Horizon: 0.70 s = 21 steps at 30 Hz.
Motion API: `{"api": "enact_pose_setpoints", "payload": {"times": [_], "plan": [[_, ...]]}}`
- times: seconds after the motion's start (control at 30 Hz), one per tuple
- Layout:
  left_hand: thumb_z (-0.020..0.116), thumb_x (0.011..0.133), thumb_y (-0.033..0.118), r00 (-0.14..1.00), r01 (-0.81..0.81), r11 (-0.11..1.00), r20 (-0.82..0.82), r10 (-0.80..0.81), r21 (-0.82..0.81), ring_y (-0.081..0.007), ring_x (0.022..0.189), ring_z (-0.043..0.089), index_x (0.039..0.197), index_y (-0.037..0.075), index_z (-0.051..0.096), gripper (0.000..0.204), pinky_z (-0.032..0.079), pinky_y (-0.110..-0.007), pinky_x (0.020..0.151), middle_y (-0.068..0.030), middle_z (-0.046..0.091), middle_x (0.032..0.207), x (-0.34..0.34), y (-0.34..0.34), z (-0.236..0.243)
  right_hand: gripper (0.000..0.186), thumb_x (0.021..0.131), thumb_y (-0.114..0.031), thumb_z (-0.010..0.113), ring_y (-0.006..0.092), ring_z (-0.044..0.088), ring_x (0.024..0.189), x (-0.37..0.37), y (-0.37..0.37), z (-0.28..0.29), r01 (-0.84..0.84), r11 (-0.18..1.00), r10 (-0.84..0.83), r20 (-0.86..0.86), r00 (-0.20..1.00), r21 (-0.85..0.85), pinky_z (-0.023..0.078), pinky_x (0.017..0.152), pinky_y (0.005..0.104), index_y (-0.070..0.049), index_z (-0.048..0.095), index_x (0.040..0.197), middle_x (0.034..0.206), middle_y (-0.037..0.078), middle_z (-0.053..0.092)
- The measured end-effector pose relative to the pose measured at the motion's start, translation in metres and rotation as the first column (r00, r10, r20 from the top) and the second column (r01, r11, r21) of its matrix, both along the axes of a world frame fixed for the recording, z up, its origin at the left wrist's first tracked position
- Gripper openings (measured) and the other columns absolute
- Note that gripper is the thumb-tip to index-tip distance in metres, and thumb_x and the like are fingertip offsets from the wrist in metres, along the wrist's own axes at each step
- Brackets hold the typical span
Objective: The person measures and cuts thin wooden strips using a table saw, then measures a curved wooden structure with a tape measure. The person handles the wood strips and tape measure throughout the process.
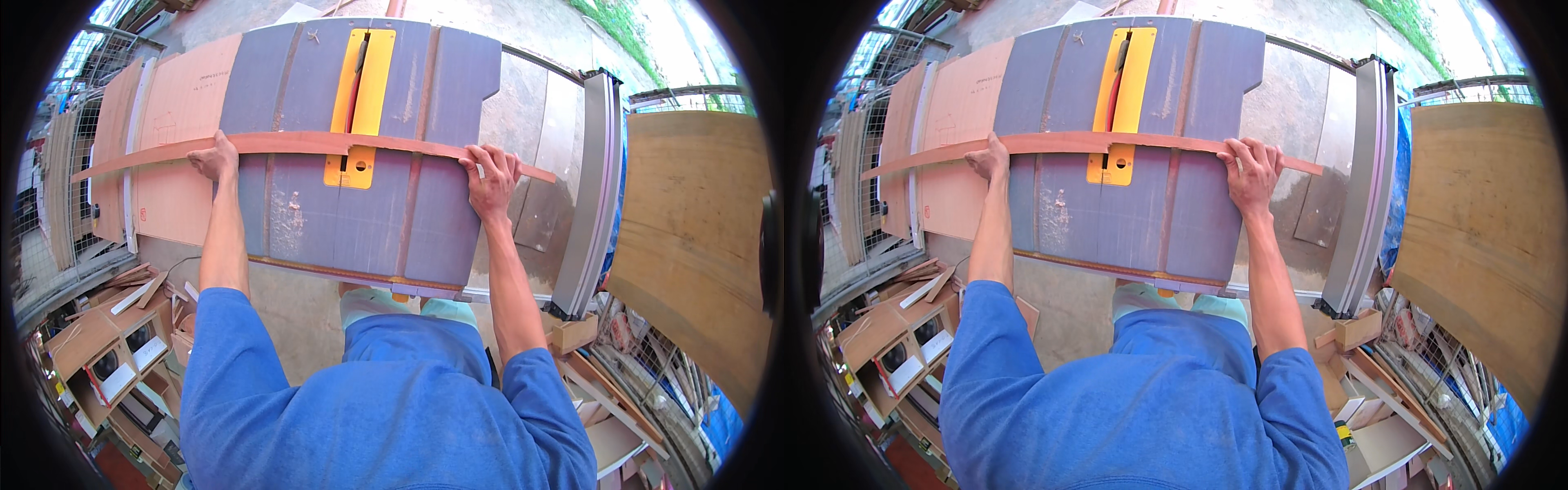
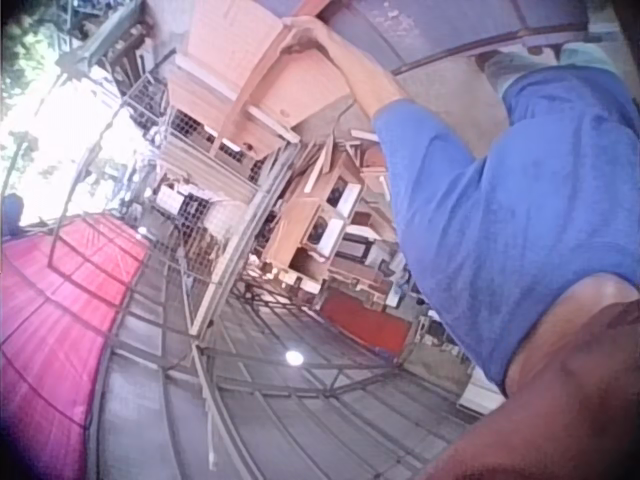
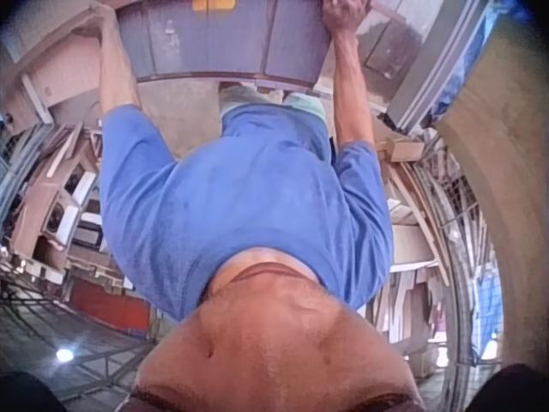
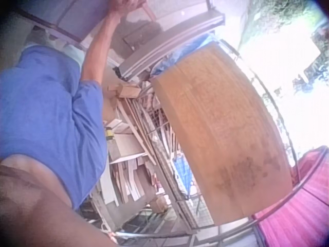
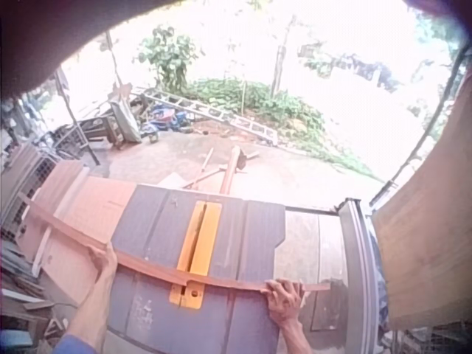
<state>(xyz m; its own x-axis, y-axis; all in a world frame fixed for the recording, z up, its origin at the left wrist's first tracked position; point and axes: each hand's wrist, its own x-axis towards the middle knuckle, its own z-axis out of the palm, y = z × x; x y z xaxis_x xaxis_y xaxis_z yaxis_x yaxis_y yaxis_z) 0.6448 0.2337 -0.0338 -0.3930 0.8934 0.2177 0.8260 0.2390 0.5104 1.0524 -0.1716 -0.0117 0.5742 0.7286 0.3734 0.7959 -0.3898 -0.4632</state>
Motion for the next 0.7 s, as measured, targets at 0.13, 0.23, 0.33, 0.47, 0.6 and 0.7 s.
{"api": "enact_pose_setpoints", "payload": {"times": [0.13,0.23,0.33,0.47,0.6,0.7], "plan": [[0.063,0.089,0.055,0.999,0.010,0.998,0.044,-0.007,-0.066,-0.0447,0.156,0.023,0.155,-0.023,0.010,0.116,0.025,-0.047,0.127,-0.0376,0.023,0.164,0.007,-0.001,0.003,0.031,0.095,-0.049,0.070,0.0198,0.060,0.110,0.003,0.000,-0.001,0.004,1.000,-0.004,-0.006,1.000,-0.011,0.032,0.116,0.0513,-0.024,0.078,0.110,0.110,-0.005,0.068],[0.064,0.089,0.055,0.999,0.018,0.997,0.048,-0.014,-0.076,-0.0453,0.155,0.025,0.155,-0.023,0.010,0.116,0.027,-0.048,0.126,-0.0377,0.023,0.164,0.008,-0.002,0.007,0.031,0.095,-0.049,0.070,0.0196,0.060,0.110,0.003,0.001,-0.001,0.003,1.000,-0.003,-0.010,1.000,-0.011,0.032,0.116,0.0512,-0.024,0.078,0.110,0.110,-0.005,0.068],[0.065,0.088,0.056,1.000,0.000,0.999,0.019,0.001,-0.052,-0.0465,0.152,0.029,0.154,-0.023,0.012,0.115,0.031,-0.049,0.123,-0.0379,0.027,0.161,0.002,0.002,0.002,0.031,0.095,-0.050,0.070,0.0195,0.060,0.109,0.003,0.002,0.000,-0.003,1.000,0.003,-0.014,1.000,-0.002,0.032,0.117,0.0511,-0.024,0.078,0.110,0.110,-0.005,0.068],[0.065,0.088,0.056,0.999,-0.010,0.998,0.032,0.012,-0.066,-0.0475,0.151,0.030,0.154,-0.023,0.011,0.116,0.033,-0.049,0.122,-0.0386,0.026,0.161,0.008,0.002,0.004,0.031,0.095,-0.050,0.070,0.0195,0.060,0.109,0.005,0.003,0.000,0.000,1.000,0.000,-0.007,1.000,-0.011,0.032,0.117,0.0510,-0.024,0.078,0.110,0.110,-0.006,0.068],[0.066,0.088,0.056,0.999,-0.031,0.998,0.028,0.033,-0.062,-0.0483,0.151,0.031,0.156,-0.021,0.010,0.117,0.033,-0.049,0.122,-0.0390,0.026,0.162,0.007,0.005,0.001,0.031,0.095,-0.049,0.070,0.0194,0.060,0.109,0.006,0.005,0.000,0.005,1.000,-0.005,0.001,1.000,-0.017,0.032,0.116,0.0510,-0.024,0.078,0.110,0.109,-0.006,0.068],[0.066,0.088,0.055,0.999,-0.026,0.998,0.025,0.028,-0.052,-0.0486,0.151,0.032,0.156,-0.021,0.010,0.117,0.033,-0.050,0.122,-0.0388,0.025,0.162,0.007,0.006,0.000,0.030,0.095,-0.050,0.070,0.0194,0.060,0.109,0.007,0.006,0.000,0.000,1.000,0.000,0.002,1.000,-0.016,0.032,0.116,0.0511,-0.025,0.078,0.110,0.110,-0.006,0.068]]}}
